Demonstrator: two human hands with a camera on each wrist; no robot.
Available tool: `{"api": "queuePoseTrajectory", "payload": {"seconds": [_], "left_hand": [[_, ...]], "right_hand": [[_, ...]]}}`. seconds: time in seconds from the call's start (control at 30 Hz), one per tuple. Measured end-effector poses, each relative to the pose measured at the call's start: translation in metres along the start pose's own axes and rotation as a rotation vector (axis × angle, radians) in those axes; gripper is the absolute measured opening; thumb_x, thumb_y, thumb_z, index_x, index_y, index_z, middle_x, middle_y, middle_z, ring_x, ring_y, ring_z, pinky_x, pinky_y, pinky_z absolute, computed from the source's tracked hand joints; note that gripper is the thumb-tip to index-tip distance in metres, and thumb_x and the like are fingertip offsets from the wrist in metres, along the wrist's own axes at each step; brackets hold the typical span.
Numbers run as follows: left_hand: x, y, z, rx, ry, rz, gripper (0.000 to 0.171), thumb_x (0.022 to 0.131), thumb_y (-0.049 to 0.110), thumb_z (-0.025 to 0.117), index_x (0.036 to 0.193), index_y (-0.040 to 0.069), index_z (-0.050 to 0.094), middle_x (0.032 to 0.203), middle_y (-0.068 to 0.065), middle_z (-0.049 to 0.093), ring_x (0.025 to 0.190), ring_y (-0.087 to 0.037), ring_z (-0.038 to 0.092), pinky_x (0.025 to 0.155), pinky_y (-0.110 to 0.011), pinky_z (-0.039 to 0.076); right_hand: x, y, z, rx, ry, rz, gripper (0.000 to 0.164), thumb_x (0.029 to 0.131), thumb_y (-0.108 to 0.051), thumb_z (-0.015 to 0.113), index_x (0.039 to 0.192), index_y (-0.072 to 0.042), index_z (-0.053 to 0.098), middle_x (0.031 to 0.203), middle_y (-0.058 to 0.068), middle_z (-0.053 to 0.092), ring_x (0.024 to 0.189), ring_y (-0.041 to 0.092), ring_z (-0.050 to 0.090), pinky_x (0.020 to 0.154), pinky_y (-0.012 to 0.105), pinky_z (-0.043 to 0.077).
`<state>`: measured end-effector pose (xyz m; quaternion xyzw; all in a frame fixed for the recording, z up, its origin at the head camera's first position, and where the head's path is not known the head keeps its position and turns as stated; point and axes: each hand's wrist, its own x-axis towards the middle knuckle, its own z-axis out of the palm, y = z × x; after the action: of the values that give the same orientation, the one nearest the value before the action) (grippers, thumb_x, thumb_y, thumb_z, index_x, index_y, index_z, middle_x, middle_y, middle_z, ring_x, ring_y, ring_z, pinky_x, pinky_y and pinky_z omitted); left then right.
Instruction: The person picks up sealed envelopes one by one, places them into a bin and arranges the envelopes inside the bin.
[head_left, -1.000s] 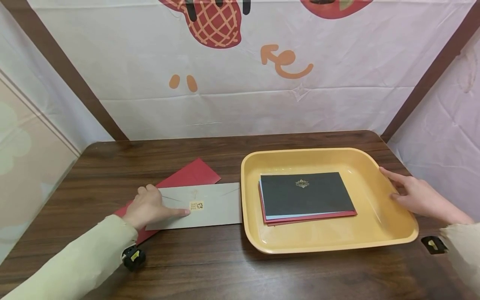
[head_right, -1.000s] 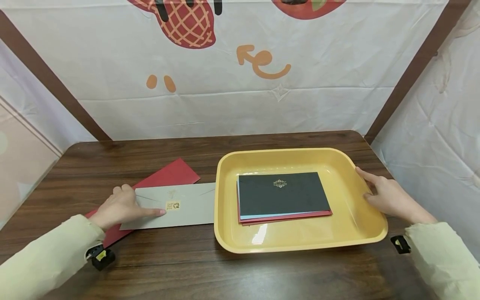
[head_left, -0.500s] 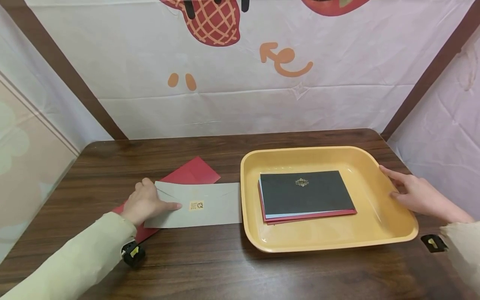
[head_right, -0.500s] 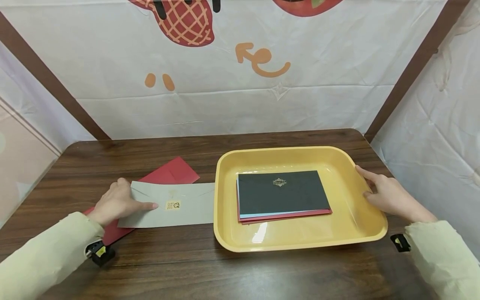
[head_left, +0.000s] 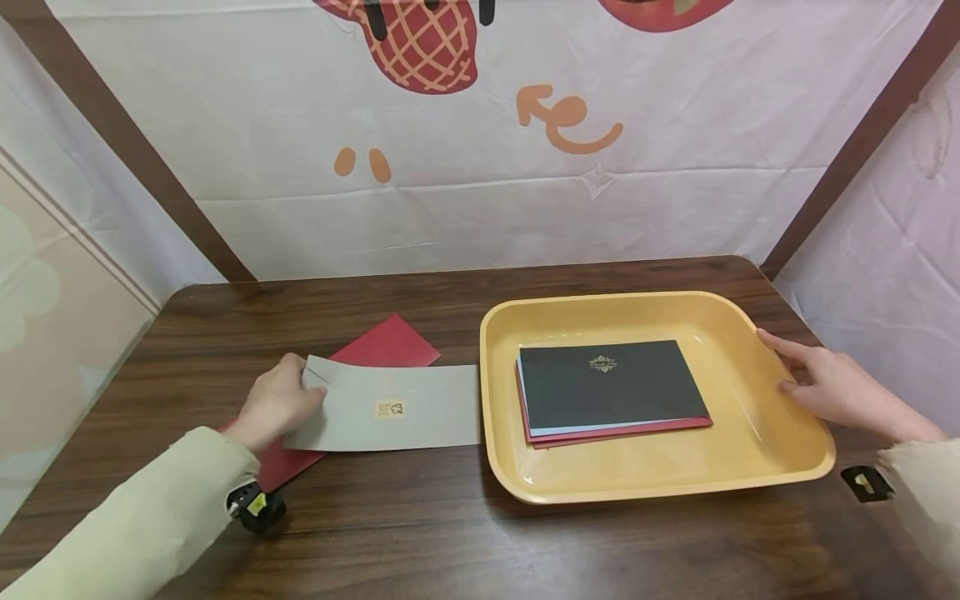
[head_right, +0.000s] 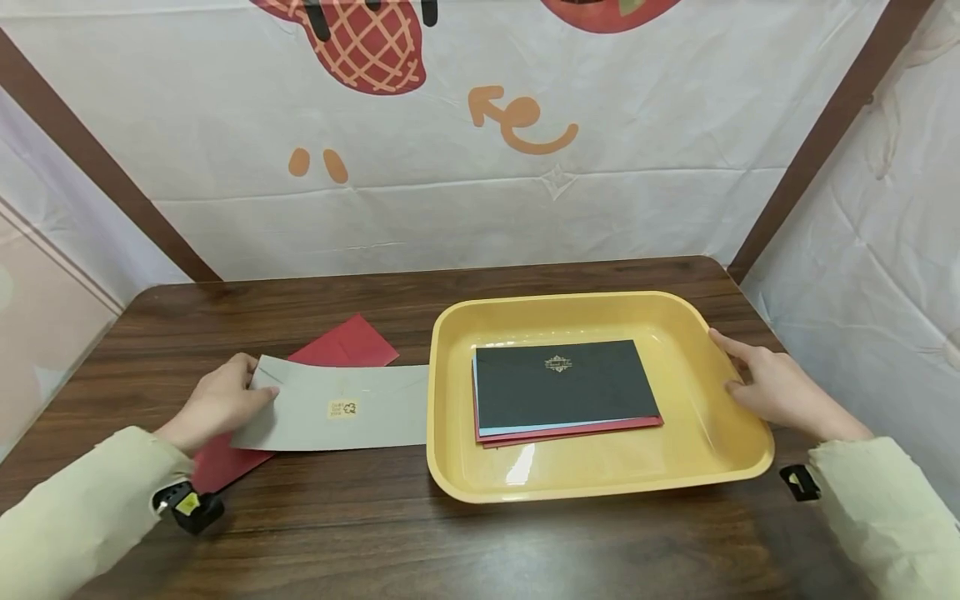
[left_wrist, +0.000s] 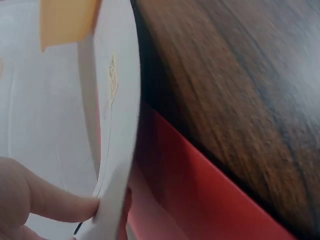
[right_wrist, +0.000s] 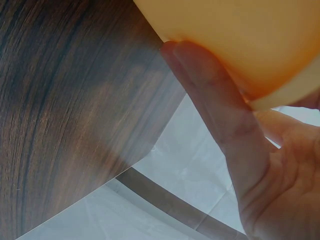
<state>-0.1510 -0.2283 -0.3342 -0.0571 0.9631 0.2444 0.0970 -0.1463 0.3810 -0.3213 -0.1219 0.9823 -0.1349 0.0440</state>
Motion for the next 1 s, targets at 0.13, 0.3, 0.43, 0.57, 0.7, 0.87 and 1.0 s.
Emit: {"api": "queuePoseTrajectory", "payload": {"seconds": [0.13, 0.3, 0.43, 0.57, 0.7, 0.87, 1.0], "left_hand": [[-0.001, 0.002, -0.005, -0.089, 0.014, 0.003, 0.042, 0.093, 0.013, 0.041, 0.122, -0.017, 0.037, 0.115, -0.036, 0.051, 0.096, -0.039, 0.053, 0.075, -0.042, 0.048], [-0.003, 0.006, -0.01, -0.218, 0.018, -0.045, 0.048, 0.091, 0.013, 0.031, 0.13, -0.015, 0.034, 0.124, -0.034, 0.047, 0.104, -0.038, 0.05, 0.079, -0.039, 0.045], [-0.004, 0.009, -0.012, -0.293, 0.069, -0.066, 0.049, 0.092, 0.013, 0.025, 0.133, -0.015, 0.032, 0.127, -0.033, 0.045, 0.11, -0.04, 0.046, 0.086, -0.044, 0.041], [-0.005, 0.01, -0.016, -0.351, 0.132, -0.08, 0.051, 0.095, 0.013, 0.021, 0.138, -0.013, 0.028, 0.128, -0.033, 0.042, 0.113, -0.041, 0.042, 0.09, -0.048, 0.037], [-0.005, 0.013, -0.024, -0.399, 0.19, -0.082, 0.052, 0.095, 0.013, 0.019, 0.14, -0.012, 0.025, 0.129, -0.032, 0.041, 0.115, -0.041, 0.042, 0.091, -0.049, 0.037], [-0.005, 0.02, -0.031, -0.448, 0.311, -0.092, 0.052, 0.095, 0.014, 0.017, 0.141, -0.009, 0.025, 0.133, -0.03, 0.042, 0.12, -0.038, 0.04, 0.093, -0.047, 0.035], [-0.006, 0.027, -0.032, -0.528, 0.415, -0.13, 0.05, 0.096, 0.015, 0.018, 0.141, -0.005, 0.028, 0.135, -0.025, 0.042, 0.12, -0.03, 0.039, 0.087, -0.032, 0.034]], "right_hand": [[0.0, 0.0, 0.001, 0.006, -0.003, 0.005, 0.068, 0.084, -0.003, 0.06, 0.144, 0.007, 0.031, 0.091, 0.021, 0.064, 0.046, 0.007, 0.034, 0.048, 0.024, 0.032], [0.001, -0.001, 0.001, 0.007, -0.01, 0.015, 0.068, 0.083, -0.002, 0.059, 0.144, 0.007, 0.031, 0.093, 0.024, 0.064, 0.046, 0.008, 0.035, 0.048, 0.025, 0.032], [0.001, -0.001, 0.0, 0.004, -0.021, 0.021, 0.068, 0.084, -0.003, 0.06, 0.145, 0.007, 0.03, 0.088, 0.014, 0.063, 0.047, 0.008, 0.034, 0.049, 0.025, 0.032], [0.002, -0.001, 0.0, -0.001, -0.025, 0.02, 0.068, 0.084, -0.003, 0.06, 0.145, 0.007, 0.03, 0.086, 0.011, 0.063, 0.048, 0.008, 0.034, 0.05, 0.024, 0.032], [0.002, 0.0, 0.0, -0.004, -0.02, 0.015, 0.068, 0.084, -0.003, 0.06, 0.145, 0.006, 0.031, 0.09, 0.014, 0.064, 0.048, 0.007, 0.034, 0.05, 0.024, 0.032], [0.002, 0.0, 0.0, -0.005, -0.02, 0.014, 0.067, 0.084, -0.003, 0.06, 0.144, 0.007, 0.031, 0.092, 0.02, 0.066, 0.047, 0.008, 0.035, 0.05, 0.024, 0.032], [0.003, 0.001, -0.002, -0.003, -0.023, 0.013, 0.067, 0.084, -0.003, 0.061, 0.143, 0.008, 0.032, 0.086, 0.013, 0.065, 0.048, 0.007, 0.037, 0.049, 0.024, 0.033]]}}
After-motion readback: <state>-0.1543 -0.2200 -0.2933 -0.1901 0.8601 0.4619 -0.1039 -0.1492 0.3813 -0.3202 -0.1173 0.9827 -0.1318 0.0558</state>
